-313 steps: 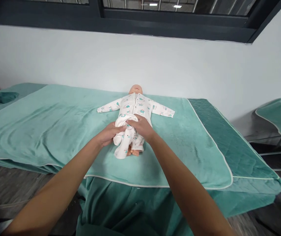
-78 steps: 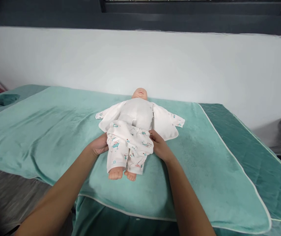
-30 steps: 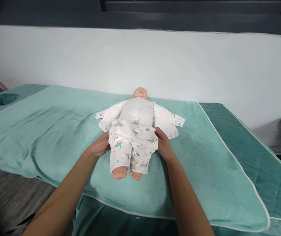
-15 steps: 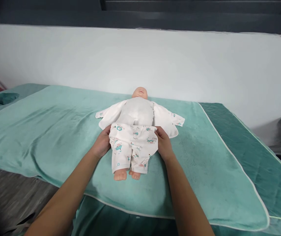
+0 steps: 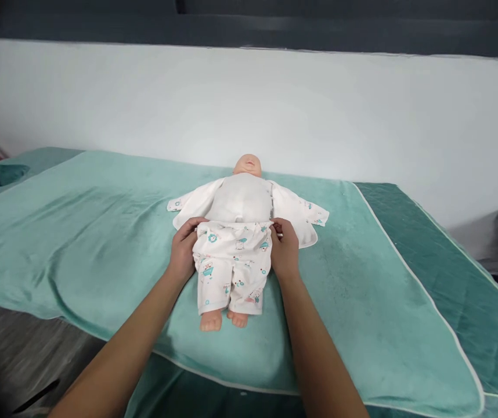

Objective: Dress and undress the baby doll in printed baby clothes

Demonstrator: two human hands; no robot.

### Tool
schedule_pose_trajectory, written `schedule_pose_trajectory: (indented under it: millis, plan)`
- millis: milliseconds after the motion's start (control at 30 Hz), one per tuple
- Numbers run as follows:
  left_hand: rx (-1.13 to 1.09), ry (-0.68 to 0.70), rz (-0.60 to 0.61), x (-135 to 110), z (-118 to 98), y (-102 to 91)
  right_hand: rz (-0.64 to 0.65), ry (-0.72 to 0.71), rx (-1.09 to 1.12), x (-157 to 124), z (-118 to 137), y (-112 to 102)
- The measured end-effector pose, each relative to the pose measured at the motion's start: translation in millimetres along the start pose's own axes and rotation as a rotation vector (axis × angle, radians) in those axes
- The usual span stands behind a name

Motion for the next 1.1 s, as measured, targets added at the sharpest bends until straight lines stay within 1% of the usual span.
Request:
schedule_pose_trajectory:
  millis: [100,233,333,400,467,533,600,667,733,800,867,933,1000,1033,1100]
  plan:
    - [-0.019,-0.046,0.023,0,3,0.3,0.02,-0.047,0.035,-1,7,-3]
    - [-0.073,-0.161,0.045,6,15,-0.3,0.111,-0.077,0.104,-1,8,2]
    - [-0.025,-0.199,0.128,8,20,3.3,0.202,-0.111,0.148,1,7,9]
    - [0.067,-0.201,0.194,8,20,6.3,0.241,-0.164,0.134,3,9,10]
    - [0.195,-0.122,0.223,8,11,7.7,0.262,-0.235,0.082,5,15,10]
    - [0.292,0.014,0.22,10,-6,10.1,0.278,-0.302,0.011,7,24,11]
    - [0.342,0.115,0.197,15,-22,13.4,0.281,-0.326,-0.065,13,32,13]
    - [0.414,0.142,0.16,28,-30,17.3,0.255,-0.299,-0.158,26,35,15]
    - [0.504,0.163,0.084,49,-35,18.8,0.205,-0.257,-0.268,43,34,17]
    - [0.511,0.163,0.013,72,-32,18.4,0.17,-0.221,-0.319,62,30,23]
    - [0.411,0.129,-0.024,92,-21,16.3,0.162,-0.16,-0.236,76,18,31]
    - [0.326,0.097,-0.024,102,-7,15.6,0.166,-0.062,-0.068,83,1,38]
    - [0.308,0.095,-0.003,103,1,16.5,0.18,0.032,0.07,82,-14,41]
    - [0.316,0.097,0.01,101,2,17.2,0.195,0.061,0.099,80,-18,42]
    - [0.334,0.093,0.032,97,0,18.0,0.248,0.09,0.088,78,-22,40]
Point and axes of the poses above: each hand's wrist, its own x-axis towards the middle knuckle, its own y-axis out of the palm, z = x × y, the point moved 10 cm from there along x, towards the middle knuckle, and after that the axes turned 7 degrees about -y, right-handed, at the moved point
